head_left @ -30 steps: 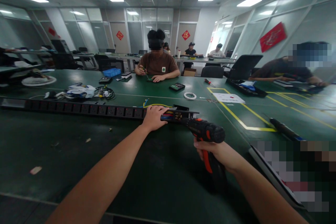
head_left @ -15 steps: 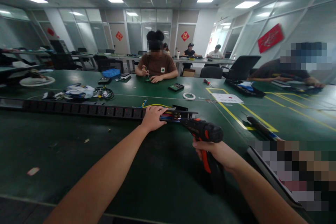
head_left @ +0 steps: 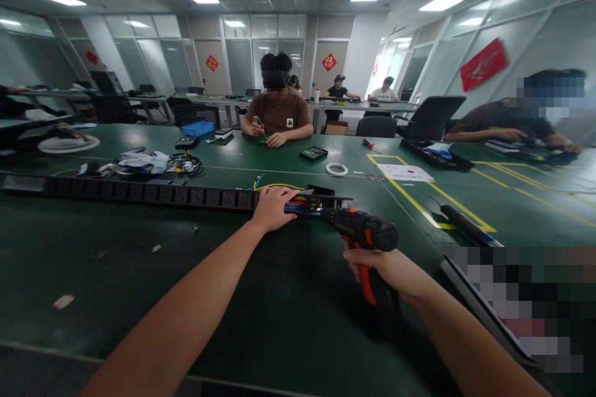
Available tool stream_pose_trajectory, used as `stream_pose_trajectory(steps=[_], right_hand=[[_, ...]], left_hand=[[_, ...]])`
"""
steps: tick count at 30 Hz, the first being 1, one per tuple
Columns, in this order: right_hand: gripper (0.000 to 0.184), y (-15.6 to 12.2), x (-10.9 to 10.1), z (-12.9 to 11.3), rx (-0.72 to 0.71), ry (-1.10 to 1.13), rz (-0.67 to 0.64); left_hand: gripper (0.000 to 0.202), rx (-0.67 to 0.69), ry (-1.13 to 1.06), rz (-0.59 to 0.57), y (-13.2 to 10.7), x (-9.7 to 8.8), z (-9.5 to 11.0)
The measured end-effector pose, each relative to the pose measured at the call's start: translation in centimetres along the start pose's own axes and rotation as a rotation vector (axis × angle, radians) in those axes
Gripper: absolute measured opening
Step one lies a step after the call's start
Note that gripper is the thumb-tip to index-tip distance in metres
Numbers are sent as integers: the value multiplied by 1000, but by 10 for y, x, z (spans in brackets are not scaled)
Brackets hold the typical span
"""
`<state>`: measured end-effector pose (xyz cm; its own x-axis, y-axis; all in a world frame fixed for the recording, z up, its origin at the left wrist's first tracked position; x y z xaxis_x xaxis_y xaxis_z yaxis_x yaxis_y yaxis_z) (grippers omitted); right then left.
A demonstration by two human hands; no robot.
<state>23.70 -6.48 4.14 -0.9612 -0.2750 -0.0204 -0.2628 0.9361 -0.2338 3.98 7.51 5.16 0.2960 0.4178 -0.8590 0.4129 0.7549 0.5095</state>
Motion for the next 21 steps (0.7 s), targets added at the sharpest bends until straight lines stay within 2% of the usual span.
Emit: stream_pose_trajectory(steps=[21], right_hand=[[23, 2, 0, 1, -7, -49, -30]], left_hand=[[69, 6, 7, 12, 1, 0, 1]])
Point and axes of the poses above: each hand's wrist, its own y-axis towards the middle knuckle, its own x-axis out of the palm, z = x × y, the point moved 10 cm from there along y, towards the middle knuckle, and after that the axes turned 7 degrees about y, right-handed, at the moved point
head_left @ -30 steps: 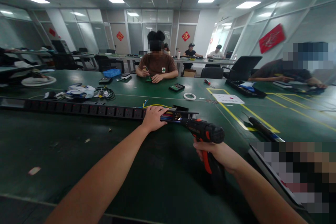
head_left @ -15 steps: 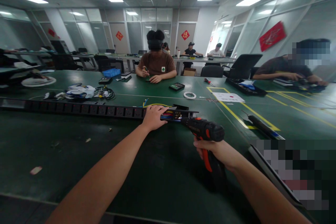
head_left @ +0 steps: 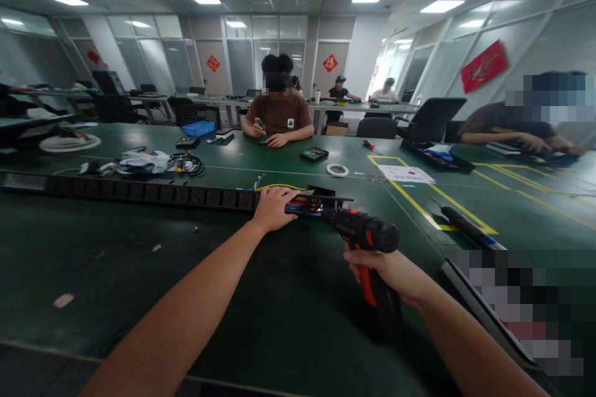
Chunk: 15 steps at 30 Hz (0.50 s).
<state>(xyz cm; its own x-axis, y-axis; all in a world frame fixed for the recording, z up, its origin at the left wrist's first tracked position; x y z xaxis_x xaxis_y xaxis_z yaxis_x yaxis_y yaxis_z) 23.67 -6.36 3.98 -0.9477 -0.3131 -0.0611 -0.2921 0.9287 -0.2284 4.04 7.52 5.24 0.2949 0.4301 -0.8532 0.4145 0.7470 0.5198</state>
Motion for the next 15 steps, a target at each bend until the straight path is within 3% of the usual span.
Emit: stream_pose_trajectory(steps=[15], right_hand=[[21, -1, 1, -2, -8, 19, 5]], left_hand=[[69, -8, -23, 7, 0, 1, -1]])
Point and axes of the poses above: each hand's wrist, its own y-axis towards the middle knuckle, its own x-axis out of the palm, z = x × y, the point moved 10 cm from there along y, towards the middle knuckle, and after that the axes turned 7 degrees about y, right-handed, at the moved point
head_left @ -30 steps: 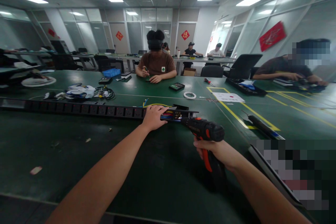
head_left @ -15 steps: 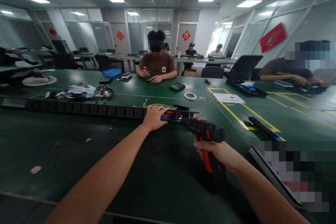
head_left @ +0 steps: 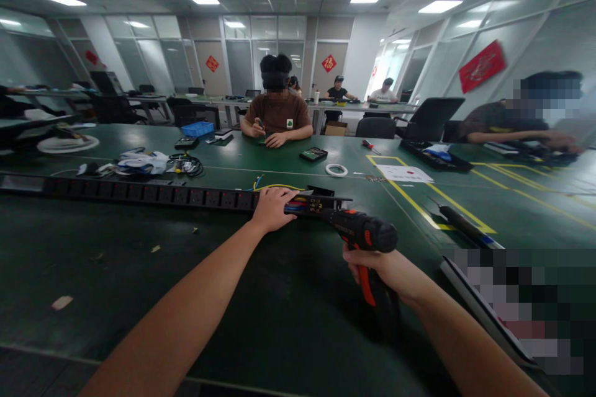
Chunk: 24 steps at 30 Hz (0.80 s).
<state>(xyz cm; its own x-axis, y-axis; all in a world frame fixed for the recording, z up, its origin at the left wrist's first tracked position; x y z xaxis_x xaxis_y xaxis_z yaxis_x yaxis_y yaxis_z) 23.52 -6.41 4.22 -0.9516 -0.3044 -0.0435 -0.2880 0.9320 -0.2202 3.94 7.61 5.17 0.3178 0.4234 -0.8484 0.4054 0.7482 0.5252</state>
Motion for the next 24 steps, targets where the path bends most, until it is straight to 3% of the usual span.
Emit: stream_pose_trajectory(steps=[24], right_hand=[[24, -1, 0, -2, 8, -32, -4]], left_hand=[[70, 9, 28, -4, 0, -1, 1]])
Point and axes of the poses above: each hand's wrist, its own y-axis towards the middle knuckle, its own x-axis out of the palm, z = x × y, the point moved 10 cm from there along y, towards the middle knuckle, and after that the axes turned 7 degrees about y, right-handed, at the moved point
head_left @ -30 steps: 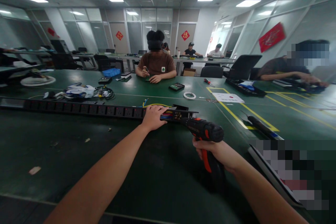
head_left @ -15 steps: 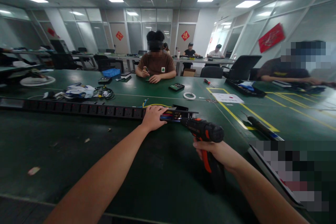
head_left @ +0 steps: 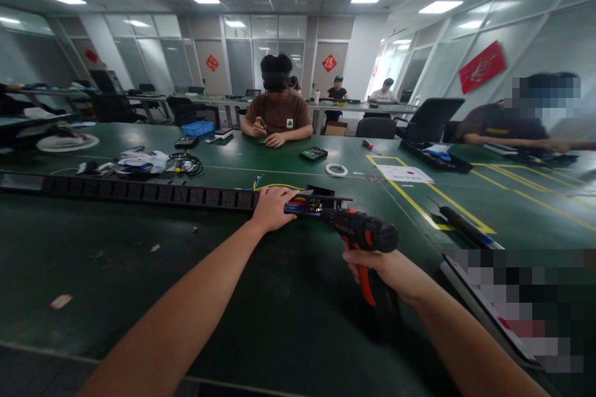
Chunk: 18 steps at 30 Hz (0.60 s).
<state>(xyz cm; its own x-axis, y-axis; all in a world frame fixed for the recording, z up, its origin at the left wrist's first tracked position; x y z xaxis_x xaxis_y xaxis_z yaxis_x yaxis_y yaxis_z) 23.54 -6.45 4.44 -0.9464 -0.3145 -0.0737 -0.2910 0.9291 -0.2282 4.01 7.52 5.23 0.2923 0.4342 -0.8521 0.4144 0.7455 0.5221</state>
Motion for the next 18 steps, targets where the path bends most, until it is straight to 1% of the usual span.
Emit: stream_pose_trajectory(steps=[10, 14, 18], right_hand=[[23, 0, -2, 3, 12, 25, 47], [23, 1, 0, 3, 4, 30, 26], [24, 1, -3, 4, 20, 55, 51]], left_hand=[[69, 7, -4, 6, 0, 0, 1], [70, -2, -14, 0, 0, 1, 0], [68, -7, -11, 3, -1, 1, 0]])
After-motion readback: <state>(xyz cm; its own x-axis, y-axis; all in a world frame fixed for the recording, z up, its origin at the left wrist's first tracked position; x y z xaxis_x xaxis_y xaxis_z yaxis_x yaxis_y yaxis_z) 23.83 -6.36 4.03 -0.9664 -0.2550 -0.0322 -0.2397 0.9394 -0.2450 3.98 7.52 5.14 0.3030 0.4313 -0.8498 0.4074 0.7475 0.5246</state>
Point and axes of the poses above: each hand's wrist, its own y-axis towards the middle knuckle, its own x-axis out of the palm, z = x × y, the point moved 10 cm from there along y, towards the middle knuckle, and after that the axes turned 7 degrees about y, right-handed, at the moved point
